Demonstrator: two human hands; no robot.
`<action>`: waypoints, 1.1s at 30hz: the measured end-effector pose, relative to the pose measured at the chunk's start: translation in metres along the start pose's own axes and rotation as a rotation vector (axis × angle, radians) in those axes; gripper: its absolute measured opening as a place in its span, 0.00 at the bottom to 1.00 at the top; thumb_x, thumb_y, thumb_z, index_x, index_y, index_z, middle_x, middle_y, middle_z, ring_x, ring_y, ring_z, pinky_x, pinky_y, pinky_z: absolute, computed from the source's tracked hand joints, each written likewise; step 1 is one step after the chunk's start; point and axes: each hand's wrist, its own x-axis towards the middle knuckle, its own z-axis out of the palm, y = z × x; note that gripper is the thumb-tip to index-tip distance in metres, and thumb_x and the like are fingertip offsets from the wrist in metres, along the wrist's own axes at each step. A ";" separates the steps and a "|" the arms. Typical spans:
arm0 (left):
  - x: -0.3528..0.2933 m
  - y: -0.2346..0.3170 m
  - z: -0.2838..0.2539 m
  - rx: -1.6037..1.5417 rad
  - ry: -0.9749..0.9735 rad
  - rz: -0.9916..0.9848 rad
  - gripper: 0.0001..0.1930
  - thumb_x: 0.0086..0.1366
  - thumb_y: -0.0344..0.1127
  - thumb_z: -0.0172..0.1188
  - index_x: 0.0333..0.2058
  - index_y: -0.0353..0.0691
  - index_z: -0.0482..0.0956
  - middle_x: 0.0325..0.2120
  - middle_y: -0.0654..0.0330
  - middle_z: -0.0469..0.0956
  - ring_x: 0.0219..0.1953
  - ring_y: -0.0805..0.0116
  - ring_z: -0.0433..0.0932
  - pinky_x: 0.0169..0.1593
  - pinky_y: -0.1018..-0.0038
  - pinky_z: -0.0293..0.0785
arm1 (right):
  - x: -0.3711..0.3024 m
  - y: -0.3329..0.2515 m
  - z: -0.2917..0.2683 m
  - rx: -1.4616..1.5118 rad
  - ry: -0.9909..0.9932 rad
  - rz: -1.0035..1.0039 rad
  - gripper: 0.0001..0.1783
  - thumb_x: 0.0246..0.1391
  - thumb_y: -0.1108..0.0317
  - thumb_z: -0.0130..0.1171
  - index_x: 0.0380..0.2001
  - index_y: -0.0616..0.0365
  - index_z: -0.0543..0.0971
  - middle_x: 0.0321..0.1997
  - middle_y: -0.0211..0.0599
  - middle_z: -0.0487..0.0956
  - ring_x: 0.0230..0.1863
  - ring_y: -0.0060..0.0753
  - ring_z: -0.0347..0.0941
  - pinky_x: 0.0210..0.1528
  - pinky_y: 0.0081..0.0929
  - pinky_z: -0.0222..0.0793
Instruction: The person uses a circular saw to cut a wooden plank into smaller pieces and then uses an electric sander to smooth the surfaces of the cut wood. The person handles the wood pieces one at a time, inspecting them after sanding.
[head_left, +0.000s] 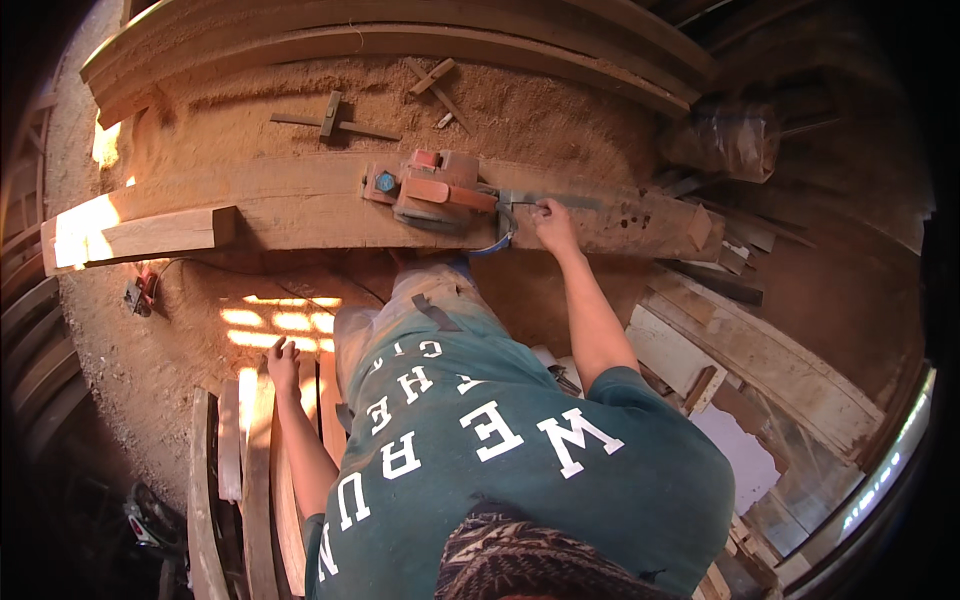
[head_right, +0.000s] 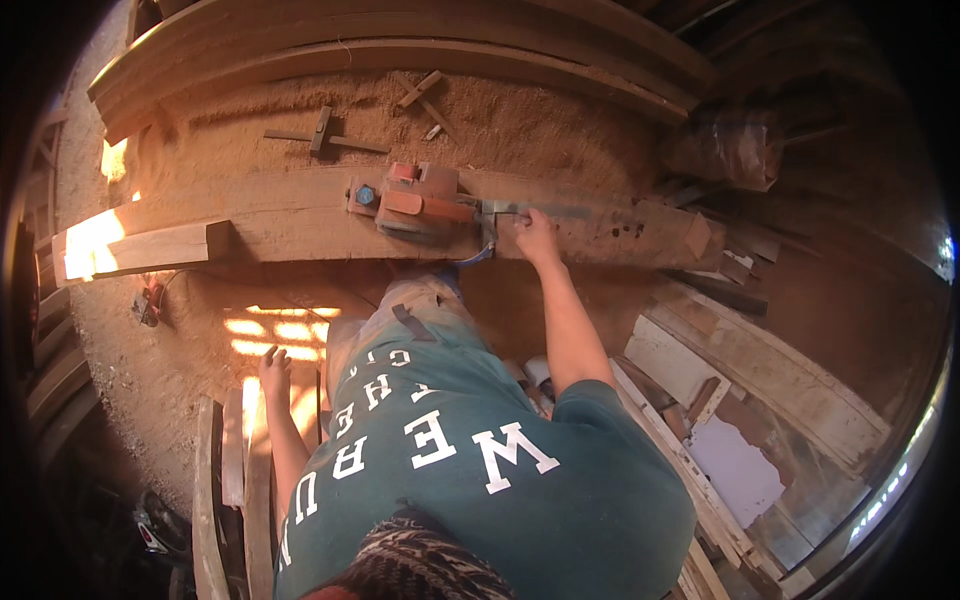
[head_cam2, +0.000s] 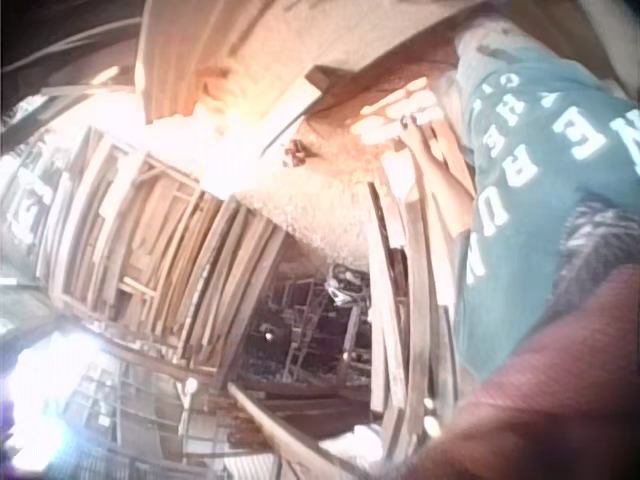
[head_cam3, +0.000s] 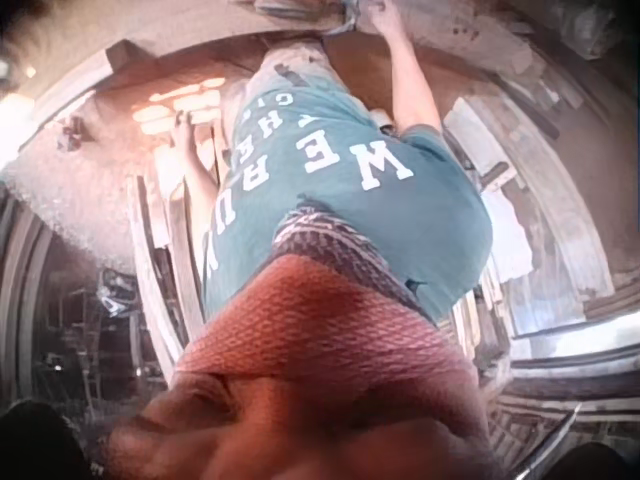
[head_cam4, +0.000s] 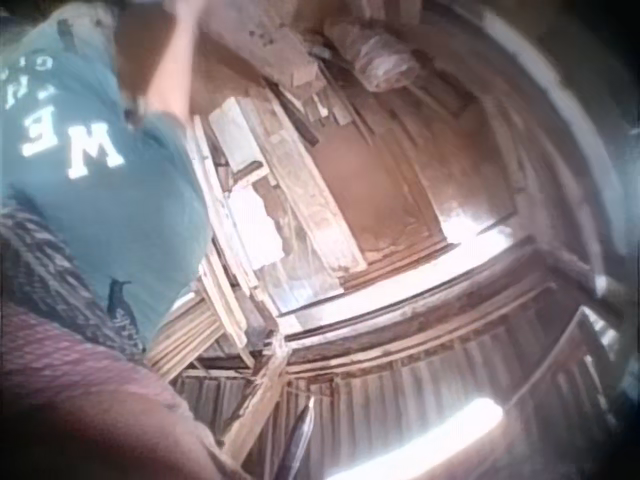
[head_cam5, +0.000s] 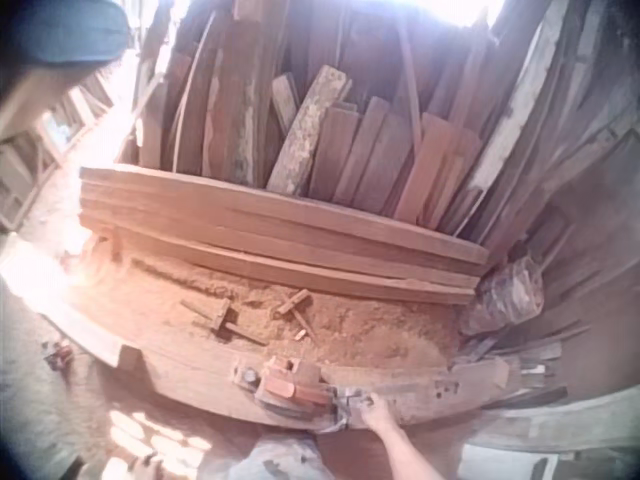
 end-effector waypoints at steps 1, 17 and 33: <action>0.006 0.002 0.005 -0.010 -0.057 0.018 0.24 0.74 0.39 0.63 0.64 0.37 0.74 0.46 0.63 0.81 0.42 0.75 0.79 0.40 0.79 0.73 | -0.003 -0.012 0.003 0.016 -0.023 0.018 0.15 0.57 0.64 0.67 0.45 0.61 0.83 0.39 0.49 0.86 0.42 0.44 0.84 0.47 0.37 0.77; -0.003 0.030 0.117 0.355 -0.367 0.456 0.23 0.73 0.36 0.63 0.63 0.33 0.75 0.54 0.50 0.83 0.53 0.62 0.82 0.56 0.65 0.78 | -0.020 -0.030 0.014 -0.330 -0.080 0.171 0.25 0.52 0.49 0.74 0.44 0.58 0.82 0.45 0.51 0.85 0.48 0.59 0.82 0.51 0.51 0.76; -0.014 0.032 0.063 0.080 -0.363 0.373 0.23 0.69 0.36 0.65 0.59 0.31 0.79 0.54 0.46 0.84 0.57 0.58 0.82 0.62 0.66 0.75 | -0.018 -0.214 0.029 -0.170 -0.359 -0.410 0.16 0.50 0.69 0.69 0.37 0.60 0.72 0.35 0.53 0.80 0.43 0.55 0.79 0.45 0.49 0.71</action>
